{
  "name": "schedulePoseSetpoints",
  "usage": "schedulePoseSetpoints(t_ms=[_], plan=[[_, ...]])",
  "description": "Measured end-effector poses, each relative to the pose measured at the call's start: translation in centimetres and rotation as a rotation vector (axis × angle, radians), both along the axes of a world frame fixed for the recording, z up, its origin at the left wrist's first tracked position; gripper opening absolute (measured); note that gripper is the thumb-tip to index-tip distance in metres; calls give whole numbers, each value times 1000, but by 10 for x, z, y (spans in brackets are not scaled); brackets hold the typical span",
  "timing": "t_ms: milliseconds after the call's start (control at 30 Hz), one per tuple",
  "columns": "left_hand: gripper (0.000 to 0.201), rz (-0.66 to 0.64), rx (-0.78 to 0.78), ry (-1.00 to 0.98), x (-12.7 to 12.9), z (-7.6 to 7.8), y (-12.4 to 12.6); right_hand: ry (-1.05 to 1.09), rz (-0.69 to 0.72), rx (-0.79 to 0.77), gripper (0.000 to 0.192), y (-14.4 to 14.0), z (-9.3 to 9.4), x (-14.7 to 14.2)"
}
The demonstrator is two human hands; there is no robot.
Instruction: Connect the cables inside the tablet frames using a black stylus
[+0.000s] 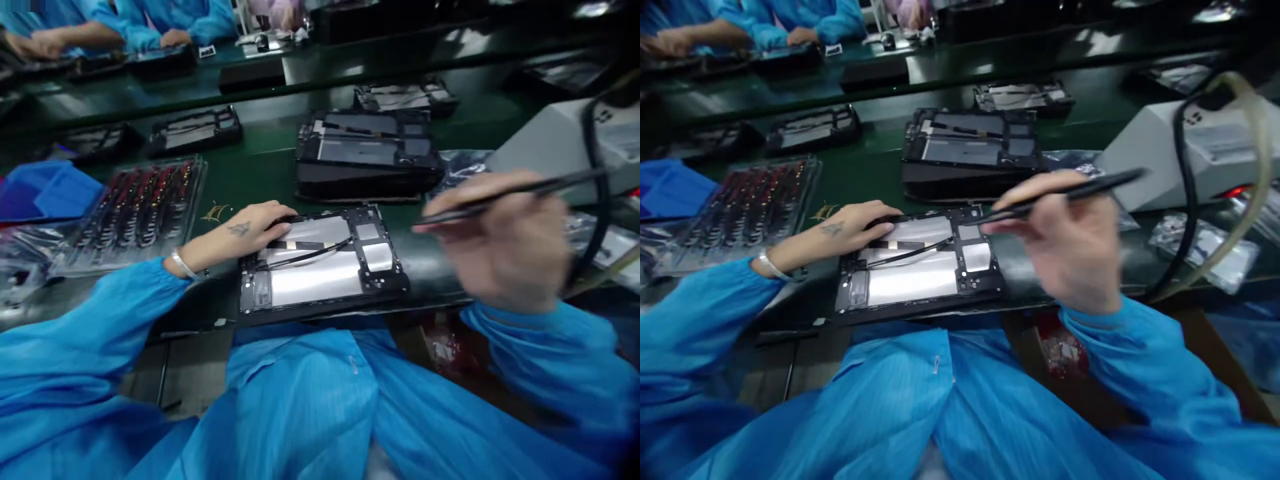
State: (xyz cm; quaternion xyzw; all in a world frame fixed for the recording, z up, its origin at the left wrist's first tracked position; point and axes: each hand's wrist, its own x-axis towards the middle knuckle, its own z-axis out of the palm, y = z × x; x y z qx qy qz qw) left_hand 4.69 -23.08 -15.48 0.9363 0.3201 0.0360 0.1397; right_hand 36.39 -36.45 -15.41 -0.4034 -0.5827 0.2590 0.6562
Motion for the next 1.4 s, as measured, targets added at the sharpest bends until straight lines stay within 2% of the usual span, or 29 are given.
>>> schedulePoseSetpoints(t_ms=[33, 100, 167, 267, 433, 600, 700, 1033, 1233, 1400], plan=[[45, 7, 20, -44, 0, -8, -4, 45, 165, -47, 22, 17, 4, -21], [44, 7, 44, -104, -1, -19, -11, -16, 262, -134, 19, 46, 4, -52], [42, -18, 47, -132, -3, -24, -17, -143, 239, -190, 23, 67, -3, -66], [39, -51, 63, -168, -7, -27, -23, -257, 212, -265, 26, 79, -14, -66], [36, -42, 92, -155, -7, -30, -25, -356, 222, -381, 24, 75, -11, -58], [34, -35, 101, -143, -6, -32, -25, -581, 184, -323, 19, 74, -3, -61], [34, -32, 101, -141, -5, -30, -26, -638, 178, -298, 17, 73, 0, -64], [33, -38, 115, -153, -4, -33, -26, -681, 181, -305, 18, 73, 0, -63], [33, -39, 111, -155, -5, -33, -25, -575, 181, -347, 21, 73, 0, -63], [34, -41, 110, -154, -6, -34, -25, -591, 170, -340, 20, 73, 0, -64]])
